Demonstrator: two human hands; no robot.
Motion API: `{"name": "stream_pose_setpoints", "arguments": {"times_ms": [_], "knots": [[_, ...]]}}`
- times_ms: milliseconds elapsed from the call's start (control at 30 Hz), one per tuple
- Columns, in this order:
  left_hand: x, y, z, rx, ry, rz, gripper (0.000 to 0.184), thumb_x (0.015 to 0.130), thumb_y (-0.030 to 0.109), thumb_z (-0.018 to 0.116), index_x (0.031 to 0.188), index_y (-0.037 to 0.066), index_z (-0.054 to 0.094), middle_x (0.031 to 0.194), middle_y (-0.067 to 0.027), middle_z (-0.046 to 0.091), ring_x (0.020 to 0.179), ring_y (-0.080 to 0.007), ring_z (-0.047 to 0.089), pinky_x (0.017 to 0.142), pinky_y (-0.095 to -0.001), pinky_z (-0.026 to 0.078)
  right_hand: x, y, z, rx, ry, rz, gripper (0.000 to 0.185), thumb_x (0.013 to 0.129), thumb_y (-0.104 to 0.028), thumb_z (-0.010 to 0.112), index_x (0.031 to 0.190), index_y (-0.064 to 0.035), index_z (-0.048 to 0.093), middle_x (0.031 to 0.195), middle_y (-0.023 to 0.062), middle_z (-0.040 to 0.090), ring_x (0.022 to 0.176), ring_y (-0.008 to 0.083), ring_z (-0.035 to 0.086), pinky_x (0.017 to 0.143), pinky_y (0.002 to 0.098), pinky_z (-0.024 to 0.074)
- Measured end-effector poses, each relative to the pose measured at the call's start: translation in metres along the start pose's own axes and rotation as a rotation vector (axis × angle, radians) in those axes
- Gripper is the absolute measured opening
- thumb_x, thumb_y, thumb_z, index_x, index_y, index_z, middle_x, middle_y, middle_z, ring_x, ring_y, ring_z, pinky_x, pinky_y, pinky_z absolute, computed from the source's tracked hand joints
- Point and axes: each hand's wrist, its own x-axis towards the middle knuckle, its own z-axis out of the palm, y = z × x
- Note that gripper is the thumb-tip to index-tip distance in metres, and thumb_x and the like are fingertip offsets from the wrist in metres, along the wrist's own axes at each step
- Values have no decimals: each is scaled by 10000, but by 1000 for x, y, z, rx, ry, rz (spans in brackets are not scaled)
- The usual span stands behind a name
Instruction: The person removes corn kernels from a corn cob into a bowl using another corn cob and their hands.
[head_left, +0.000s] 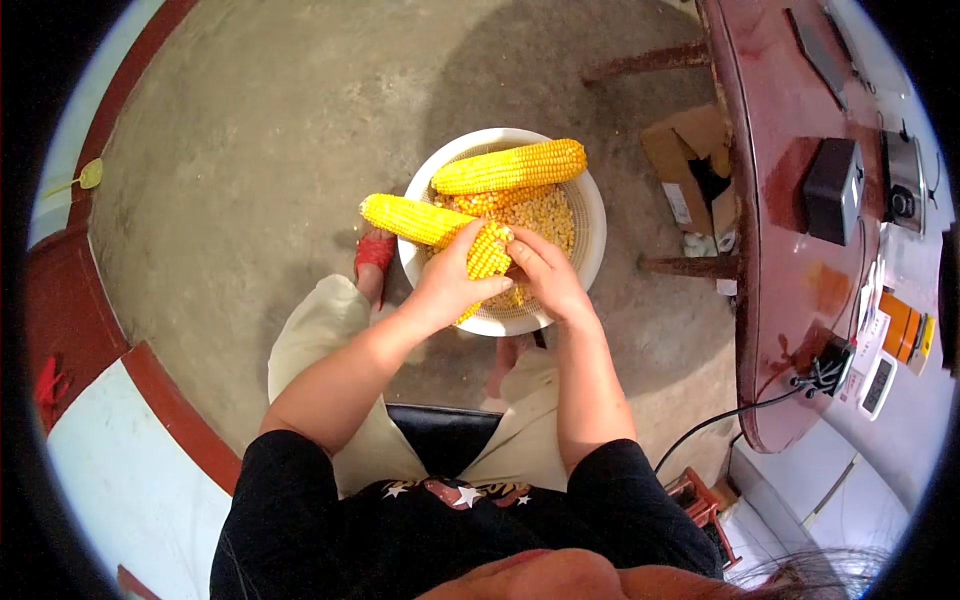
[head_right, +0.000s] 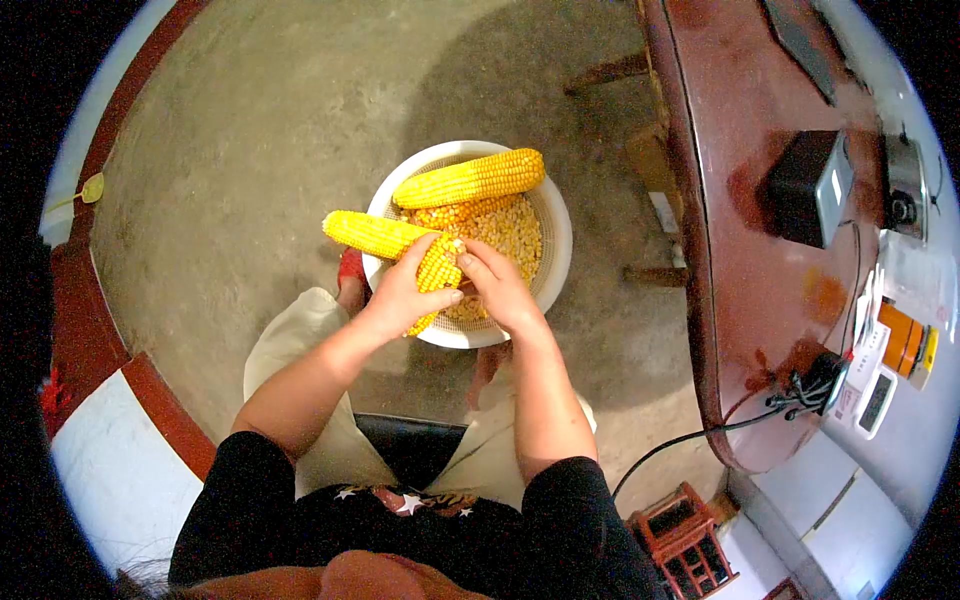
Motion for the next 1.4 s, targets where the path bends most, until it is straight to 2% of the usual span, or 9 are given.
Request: {"name": "stream_pose_setpoints", "arguments": {"times_ms": [33, 167, 233, 567, 800, 967, 1167, 1267, 1400], "knots": [[-1, 3, -1, 69, 3, -10, 826, 698, 238, 748, 1348, -7, 302, 1221, -226, 492, 1139, -278, 502, 964, -349, 388, 0, -1, 0, 159, 10, 91, 348, 924, -270, 501, 1099, 25, 560, 931, 90, 618, 844, 146, 563, 748, 296, 457], [-3, 1, 3, 287, -9, 87, 791, 718, 246, 728, 1344, 2, 310, 1218, -217, 498, 1135, -281, 505, 960, -357, 389, 5, 10, 1, 58, 52, 41, 339, 931, -267, 495, 1083, 28, 565, 921, 106, 616, 832, 148, 553, 738, 288, 450], [-4, -4, 6, 329, 23, 137, 751, 735, 243, 708, 1331, -4, 324, 1207, -211, 505, 1120, -284, 515, 947, -355, 398, 1, -2, 8, -267, 90, -52, 356, 933, -295, 489, 1066, 25, 570, 902, 112, 610, 821, 145, 540, 726, 287, 444], [0, -13, 7, 36, 27, 82, 710, 737, 261, 685, 1316, 6, 361, 1209, -221, 509, 1128, -331, 508, 945, -368, 400, 1, 15, 11, -290, 129, -130, 340, 917, -232, 457, 1120, 29, 540, 992, 149, 612, 908, 214, 569, 784, 331, 441], [1, -2, 3, 117, 51, 85, 747, 709, 204, 722, 1318, -6, 345, 1206, -222, 505, 1145, -304, 496, 968, -360, 385, 3, 6, 6, 345, 24, 143, 393, 913, -276, 491, 1165, 22, 536, 1059, 95, 584, 963, 157, 546, 828, 287, 435], [1, -8, 6, 144, 55, 67, 744, 711, 279, 710, 1316, 19, 365, 1230, -225, 492, 1139, -341, 495, 956, -384, 394, 5, 15, 8, -136, 141, -12, 394, 908, -268, 490, 1155, 35, 539, 1033, 122, 603, 964, 187, 550, 828, 293, 431], [1, -16, 7, 145, 63, 64, 749, 710, 290, 713, 1311, 6, 369, 1236, -221, 484, 1158, -341, 478, 963, -385, 387, 1, 17, 10, -59, 159, -16, 387, 871, -164, 446, 1196, 34, 516, 1051, 122, 601, 968, 189, 548, 850, 286, 420], [3, -8, 2, 147, 63, 95, 751, 703, 291, 721, 1306, 4, 378, 1235, -218, 487, 1159, -331, 479, 964, -380, 386, 3, 9, 6, 303, 45, 98, 407, 898, -265, 522, 1183, 25, 525, 1053, 103, 596, 944, 155, 542, 835, 278, 426], [3, -7, 3, 124, 22, 72, 761, 694, 294, 736, 1305, 6, 387, 1231, -216, 493, 1156, -321, 484, 968, -372, 385, 2, 6, 6, -87, 38, -18, 424, 905, -286, 539, 1191, 25, 513, 1041, 94, 595, 925, 144, 547, 810, 274, 442]]}}
